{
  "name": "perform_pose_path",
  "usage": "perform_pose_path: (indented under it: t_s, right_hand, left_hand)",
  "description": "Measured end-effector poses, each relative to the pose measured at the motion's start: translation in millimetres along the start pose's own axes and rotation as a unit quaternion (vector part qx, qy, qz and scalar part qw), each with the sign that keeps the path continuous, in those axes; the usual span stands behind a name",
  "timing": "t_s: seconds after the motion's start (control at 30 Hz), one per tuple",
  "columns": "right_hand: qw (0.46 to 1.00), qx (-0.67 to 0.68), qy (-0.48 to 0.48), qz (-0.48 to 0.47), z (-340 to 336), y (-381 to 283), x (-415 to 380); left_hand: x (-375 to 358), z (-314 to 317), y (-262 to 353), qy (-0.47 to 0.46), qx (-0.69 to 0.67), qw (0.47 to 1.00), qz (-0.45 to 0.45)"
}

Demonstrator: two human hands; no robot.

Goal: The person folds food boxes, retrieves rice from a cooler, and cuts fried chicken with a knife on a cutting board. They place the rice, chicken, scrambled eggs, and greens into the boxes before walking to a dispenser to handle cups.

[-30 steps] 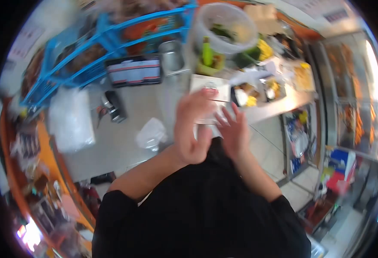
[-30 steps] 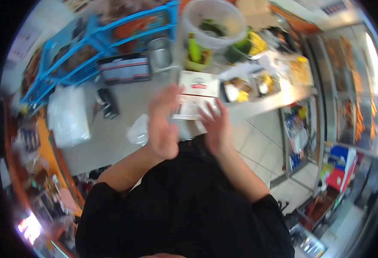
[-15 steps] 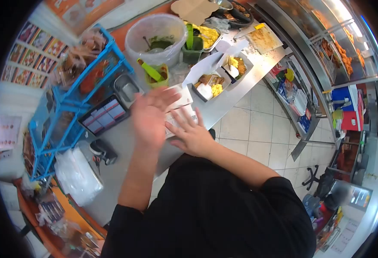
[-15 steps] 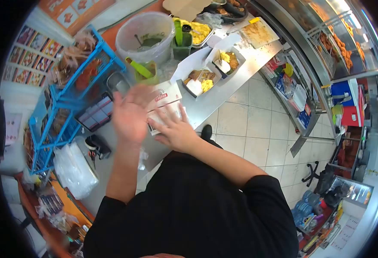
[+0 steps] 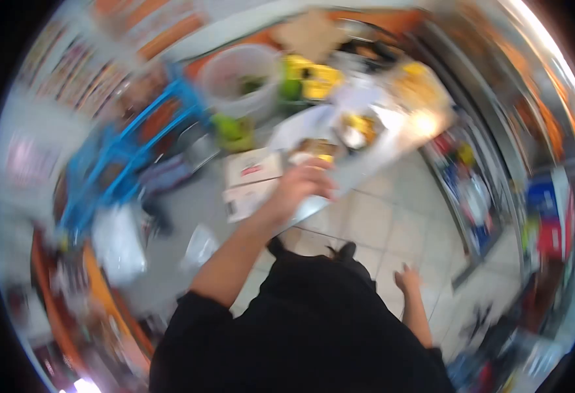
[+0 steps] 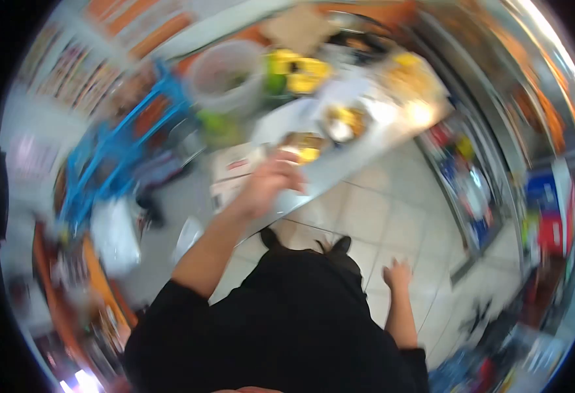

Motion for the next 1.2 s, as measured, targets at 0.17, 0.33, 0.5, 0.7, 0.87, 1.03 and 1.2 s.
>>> perform_pose_path:
  t_s: [0.17,0.33,0.5,0.7,0.87,1.03,1.2]
  right_hand:
    - [0.873,0.374,-0.312,-0.014,113.0,127.7,179.7]
    - [0.936,-0.073,-0.270,-0.213,12.7,18.7,117.7]
    - [0.914,-0.085,-0.047,-0.393,-42.7,-143.8,78.0]
    - [0.826,0.027,0.065,-0.559,-49.4,-355.0,-69.3]
    - [0.801,-0.144,0.093,-0.573,17.0,-405.4,-73.3]
    - [0.758,-0.226,0.203,-0.577,62.1,-412.2,13.2]
    - [0.793,-0.253,0.164,-0.529,49.3,-470.5,-52.3]
  left_hand:
    - [-50.3,-13.3,-197.7,0.066,0.460,0.878,-0.119]
    - [-295.3,-41.6,-373.6,0.236,0.219,0.908,-0.268]
    - [-641.5,-22.8,-459.0,0.018,0.441,0.538,-0.718]
    - [-662.9,-90.0,-328.5,0.481,0.357,0.615,-0.513]
    - [-600.1,-195.1,-177.1,0.591,0.567,0.533,-0.209]
    - [-594.5,-260.2,-183.6,0.397,0.519,0.634,-0.414]
    - [-598.8,-262.7,-163.5,0.352,0.430,0.690,-0.463]
Point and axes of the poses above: each hand's wrist, its own x-axis towards the middle knuckle, its own z-axis out of the palm, y = z × x, the point moved 7 cm from there along x, towards the middle knuckle, and after that the axes turned 2 degrees about z, right-handed, at the moved point
